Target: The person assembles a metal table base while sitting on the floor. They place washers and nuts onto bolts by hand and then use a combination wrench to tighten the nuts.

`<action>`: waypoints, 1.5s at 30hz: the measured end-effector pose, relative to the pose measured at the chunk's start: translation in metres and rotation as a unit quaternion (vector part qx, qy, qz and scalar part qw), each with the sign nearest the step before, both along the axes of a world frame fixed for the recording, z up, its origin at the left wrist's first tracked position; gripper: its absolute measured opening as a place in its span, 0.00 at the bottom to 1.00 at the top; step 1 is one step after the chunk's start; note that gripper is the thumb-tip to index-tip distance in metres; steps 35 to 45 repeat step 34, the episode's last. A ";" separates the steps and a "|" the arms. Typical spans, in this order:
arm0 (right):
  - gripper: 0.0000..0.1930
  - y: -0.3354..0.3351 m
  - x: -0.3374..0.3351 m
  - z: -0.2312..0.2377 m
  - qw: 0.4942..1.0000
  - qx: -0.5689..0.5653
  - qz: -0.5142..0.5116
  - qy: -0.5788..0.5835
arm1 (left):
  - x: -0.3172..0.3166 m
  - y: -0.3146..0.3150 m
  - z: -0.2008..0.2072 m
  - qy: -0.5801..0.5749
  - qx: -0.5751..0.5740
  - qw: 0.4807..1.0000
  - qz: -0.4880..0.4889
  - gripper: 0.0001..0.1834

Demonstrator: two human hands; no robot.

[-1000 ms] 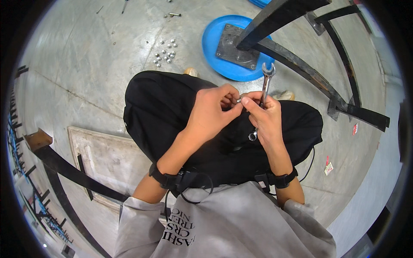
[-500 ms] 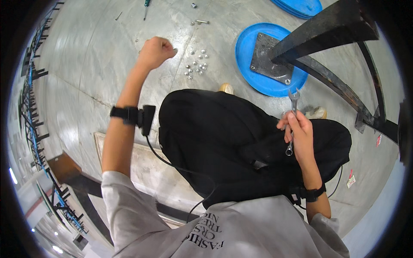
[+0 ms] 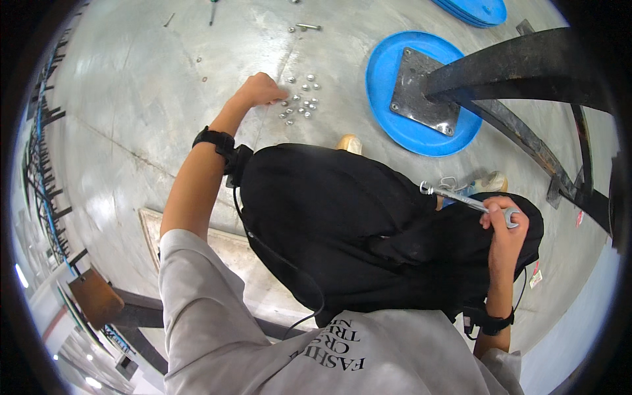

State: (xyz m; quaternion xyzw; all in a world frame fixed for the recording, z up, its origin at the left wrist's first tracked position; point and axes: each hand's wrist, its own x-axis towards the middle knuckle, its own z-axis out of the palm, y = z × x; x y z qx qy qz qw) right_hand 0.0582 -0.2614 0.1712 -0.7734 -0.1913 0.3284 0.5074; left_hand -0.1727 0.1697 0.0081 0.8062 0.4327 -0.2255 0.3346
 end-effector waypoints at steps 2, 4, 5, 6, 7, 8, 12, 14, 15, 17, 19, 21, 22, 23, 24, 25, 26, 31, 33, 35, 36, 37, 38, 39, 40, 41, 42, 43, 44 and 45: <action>0.06 -0.013 0.009 0.004 1.000 0.020 -0.021 0.001 | 0.004 -0.010 0.009 -0.041 0.001 0.999 0.031 0.19; 0.07 -0.024 0.010 0.006 0.995 0.036 -0.081 -0.034 | -0.011 -0.001 -0.001 -0.101 0.040 0.994 0.030 0.20; 0.07 -0.033 0.016 0.006 0.997 0.028 -0.069 -0.033 | -0.011 -0.003 0.004 -0.120 0.045 0.991 0.025 0.19; 0.06 -0.037 0.020 0.002 0.996 0.027 -0.086 -0.019 | -0.012 -0.009 0.020 -0.139 0.051 0.989 0.024 0.17; 0.05 -0.040 0.022 0.000 0.993 0.047 -0.108 0.006 | -0.006 -0.023 0.052 -0.153 0.052 0.987 0.023 0.16; 0.05 -0.045 0.026 0.002 0.989 0.065 -0.131 0.028 | 0.002 -0.032 0.070 -0.178 0.032 0.983 0.018 0.15; 0.06 -0.076 0.052 0.018 0.962 0.155 -0.170 0.146 | 0.047 -0.072 0.128 -0.194 -0.013 0.979 -0.056 0.13; 0.06 -0.089 0.061 0.039 0.940 0.259 -0.150 0.166 | 0.074 -0.090 0.140 -0.195 -0.006 0.975 -0.107 0.12; 0.08 -0.091 0.062 0.052 0.946 0.243 -0.143 0.157 | 0.088 -0.099 0.133 -0.264 0.047 0.958 -0.103 0.13; 0.09 -0.099 0.071 0.057 0.978 0.150 -0.074 0.122 | 0.109 -0.103 0.107 -0.330 0.120 0.933 -0.076 0.17; 0.11 -0.097 0.082 0.045 0.997 0.035 -0.006 0.071 | 0.125 -0.113 0.063 -0.347 0.209 0.913 -0.042 0.18; 0.11 -0.088 0.102 0.035 0.995 0.001 -0.020 0.103 | 0.137 -0.117 0.010 -0.321 0.226 0.918 0.063 0.20; 0.11 -0.082 0.111 0.027 0.990 -0.035 -0.031 0.135 | 0.143 -0.125 -0.009 -0.276 0.205 0.926 0.152 0.21; 0.09 -0.080 0.124 0.016 0.995 -0.026 -0.020 0.093 | 0.153 -0.144 -0.029 -0.275 0.233 0.904 0.229 0.22; 0.09 -0.072 0.133 0.011 0.995 -0.026 -0.023 0.098 | 0.163 -0.165 -0.041 -0.271 0.263 0.874 0.305 0.23; 0.09 -0.061 0.142 0.011 0.999 -0.030 0.005 0.031 | 0.170 -0.186 -0.036 -0.280 0.264 0.858 0.340 0.24; 0.09 -0.048 0.150 0.012 0.998 -0.033 0.037 -0.037 | 0.166 -0.193 -0.041 -0.276 0.266 0.859 0.338 0.24; 0.13 0.028 0.211 -0.003 0.959 -0.030 0.237 -0.153 | 0.174 -0.210 -0.039 -0.264 0.358 0.848 0.290 0.28; 0.15 0.059 0.240 -0.031 0.920 -0.076 0.325 -0.204 | 0.176 -0.218 -0.038 -0.245 0.366 0.857 0.268 0.30; 0.16 0.078 0.251 -0.043 0.896 -0.127 0.381 -0.189 | 0.178 -0.221 -0.039 -0.226 0.374 0.864 0.250 0.32; 0.16 0.078 0.251 -0.043 0.896 -0.127 0.381 -0.189 | 0.178 -0.221 -0.039 -0.226 0.374 0.864 0.250 0.32; 0.16 0.078 0.251 -0.043 0.896 -0.127 0.381 -0.189 | 0.178 -0.221 -0.039 -0.226 0.374 0.864 0.250 0.32; 0.16 0.078 0.251 -0.043 0.896 -0.127 0.381 -0.189 | 0.178 -0.221 -0.039 -0.226 0.374 0.864 0.250 0.32; 0.16 0.078 0.251 -0.043 0.896 -0.127 0.381 -0.189 | 0.178 -0.221 -0.039 -0.226 0.374 0.864 0.250 0.32; 0.16 0.078 0.251 -0.043 0.896 -0.127 0.381 -0.189 | 0.178 -0.221 -0.039 -0.226 0.374 0.864 0.250 0.32; 0.16 0.078 0.251 -0.043 0.896 -0.127 0.381 -0.189 | 0.178 -0.221 -0.039 -0.226 0.374 0.864 0.250 0.32; 0.16 0.078 0.251 -0.043 0.896 -0.127 0.381 -0.189 | 0.178 -0.221 -0.039 -0.226 0.374 0.864 0.250 0.32; 0.16 0.078 0.251 -0.043 0.896 -0.127 0.381 -0.189 | 0.178 -0.221 -0.039 -0.226 0.374 0.864 0.250 0.32; 0.16 0.078 0.251 -0.043 0.896 -0.127 0.381 -0.189 | 0.178 -0.221 -0.039 -0.226 0.374 0.864 0.250 0.32; 0.16 0.078 0.251 -0.043 0.896 -0.127 0.381 -0.189 | 0.178 -0.221 -0.039 -0.226 0.374 0.864 0.250 0.32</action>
